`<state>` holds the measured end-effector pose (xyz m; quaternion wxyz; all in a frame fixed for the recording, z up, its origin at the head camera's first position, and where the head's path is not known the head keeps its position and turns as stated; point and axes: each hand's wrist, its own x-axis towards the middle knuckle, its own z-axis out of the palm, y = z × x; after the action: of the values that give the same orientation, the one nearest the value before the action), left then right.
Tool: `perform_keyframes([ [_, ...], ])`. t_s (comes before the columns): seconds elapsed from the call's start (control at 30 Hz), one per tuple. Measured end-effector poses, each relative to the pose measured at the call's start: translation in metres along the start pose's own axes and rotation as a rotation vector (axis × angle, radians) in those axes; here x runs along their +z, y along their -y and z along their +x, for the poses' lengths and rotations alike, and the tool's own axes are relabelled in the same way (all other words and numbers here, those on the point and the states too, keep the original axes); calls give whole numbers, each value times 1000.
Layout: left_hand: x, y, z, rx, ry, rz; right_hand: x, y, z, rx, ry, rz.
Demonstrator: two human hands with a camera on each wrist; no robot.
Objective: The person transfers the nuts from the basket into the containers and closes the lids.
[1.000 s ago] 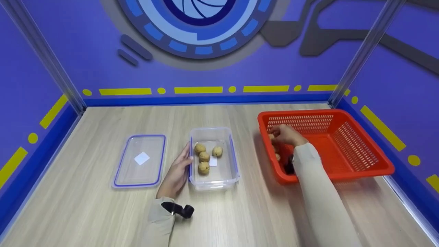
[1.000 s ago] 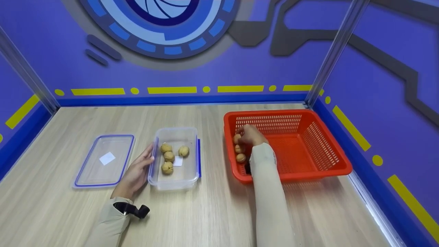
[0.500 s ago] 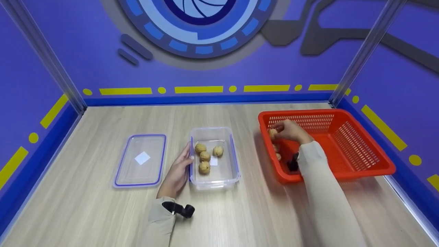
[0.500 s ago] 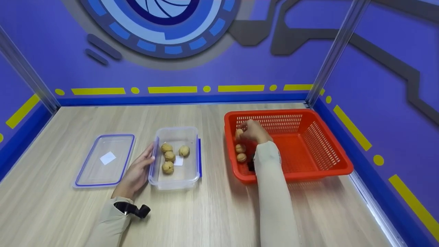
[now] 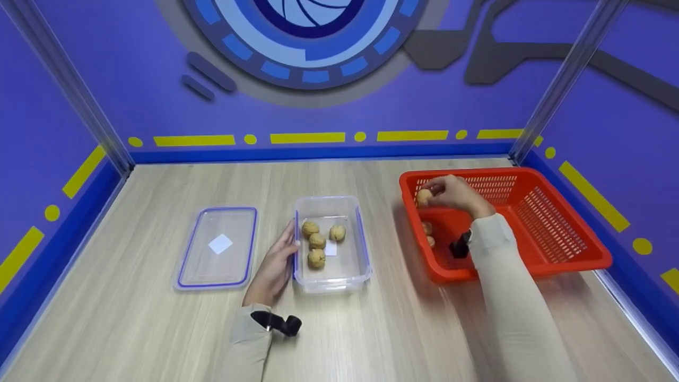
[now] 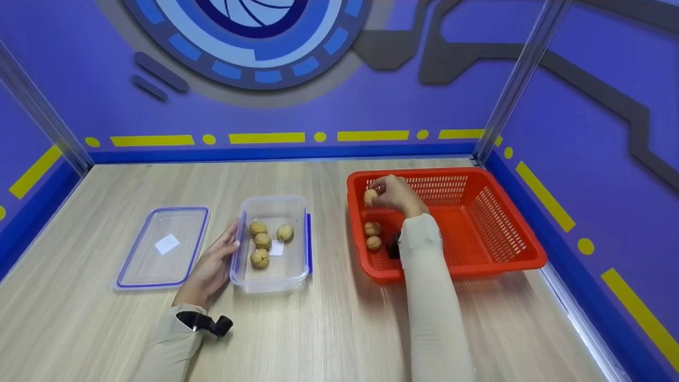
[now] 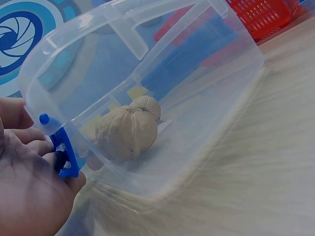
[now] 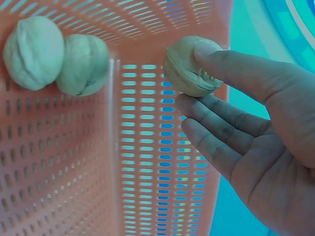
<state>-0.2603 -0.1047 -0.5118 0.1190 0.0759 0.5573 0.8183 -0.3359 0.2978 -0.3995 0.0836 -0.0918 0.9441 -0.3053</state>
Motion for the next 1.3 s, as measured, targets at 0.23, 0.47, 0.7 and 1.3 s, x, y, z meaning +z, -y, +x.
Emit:
perform_keyframes([
  [0.23,1,-1,1,-6,-6,9,-8,9,-2,-19,-11,-6],
  [0.47,2,-3,1,-25,-26,8,-10,22,-4,-57,-27,18],
  [0.7,2,-2,0,-13,-17,9,-9,36,-4,-109,-25,27],
  [1.3,1,0,1,-23,-22,-5,10,80,1,-225,42,70],
])
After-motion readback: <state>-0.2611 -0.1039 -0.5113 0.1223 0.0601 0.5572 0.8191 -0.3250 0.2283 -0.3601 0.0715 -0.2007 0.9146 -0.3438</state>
